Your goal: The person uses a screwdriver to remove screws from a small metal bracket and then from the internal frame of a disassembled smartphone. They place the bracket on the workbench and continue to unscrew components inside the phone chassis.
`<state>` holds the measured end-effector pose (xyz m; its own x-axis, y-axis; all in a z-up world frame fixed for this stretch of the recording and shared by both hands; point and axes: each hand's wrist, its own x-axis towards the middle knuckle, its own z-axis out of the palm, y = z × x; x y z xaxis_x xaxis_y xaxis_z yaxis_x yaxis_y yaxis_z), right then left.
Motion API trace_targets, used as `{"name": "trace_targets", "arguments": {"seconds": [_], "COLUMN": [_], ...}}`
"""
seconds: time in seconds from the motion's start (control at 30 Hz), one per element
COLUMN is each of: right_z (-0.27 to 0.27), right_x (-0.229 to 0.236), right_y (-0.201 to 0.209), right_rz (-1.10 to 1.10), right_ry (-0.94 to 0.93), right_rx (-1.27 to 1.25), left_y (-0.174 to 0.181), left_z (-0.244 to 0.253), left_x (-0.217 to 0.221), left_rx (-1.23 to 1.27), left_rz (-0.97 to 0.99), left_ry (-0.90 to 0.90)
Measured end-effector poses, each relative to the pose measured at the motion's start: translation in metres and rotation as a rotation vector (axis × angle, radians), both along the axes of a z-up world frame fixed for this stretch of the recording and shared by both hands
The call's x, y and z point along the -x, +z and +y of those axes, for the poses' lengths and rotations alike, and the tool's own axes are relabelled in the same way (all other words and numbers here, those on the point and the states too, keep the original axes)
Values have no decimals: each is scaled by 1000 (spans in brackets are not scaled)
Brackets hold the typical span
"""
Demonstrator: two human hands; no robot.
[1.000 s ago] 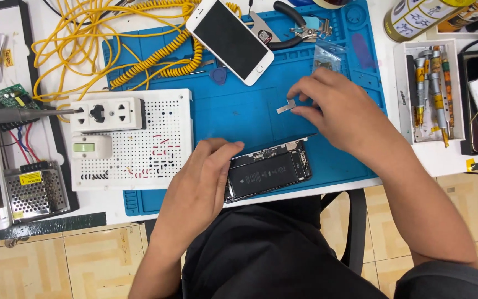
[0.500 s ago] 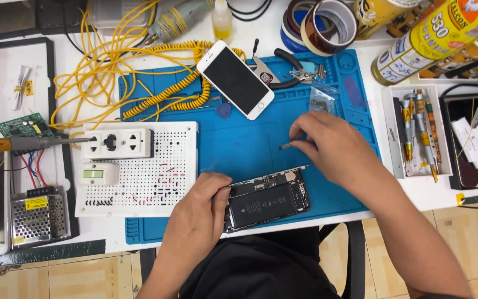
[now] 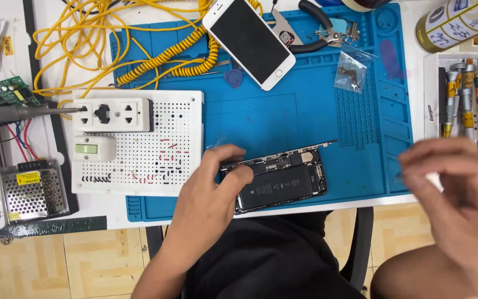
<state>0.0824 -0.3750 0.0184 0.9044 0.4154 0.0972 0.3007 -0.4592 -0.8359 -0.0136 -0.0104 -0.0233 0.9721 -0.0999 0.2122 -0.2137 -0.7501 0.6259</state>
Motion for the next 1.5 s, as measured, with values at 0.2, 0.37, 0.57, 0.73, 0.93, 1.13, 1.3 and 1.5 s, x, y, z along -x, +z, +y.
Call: {"name": "trace_targets", "arguments": {"seconds": [0.2, 0.37, 0.57, 0.73, 0.93, 1.13, 1.3, 1.5], "right_z": [92, 122, 140, 143, 146, 145, 142, 130], "right_x": [55, 57, 46, 46, 45, 45, 46, 51], "right_y": [-23, -43, -44, -50, -51, -57, -63, -65], "right_rz": [4, -159, -228, -267, -330, -434, -503, -631], "right_ry": [-48, -95, -99, -126, -117, -104, -113, 18], "right_rx": [46, 81, 129, 190, 223, 250, 250, 283], "left_y": [5, 17, 19, 19, 21, 22, 22, 21], "left_z": [-5, -7, -6, -6, -5, -5, -6, -6], "left_x": [1, -3, -7, -9, -11, -11, -11, -10], "left_rx": [29, 34, 85, 118, 118, 112, 100, 113], "left_rz": [-43, -58, -72, -56, -13, -2, 0, 16], "left_ry": [17, 16, 21, 29, 21, 20, 30, 20]}}
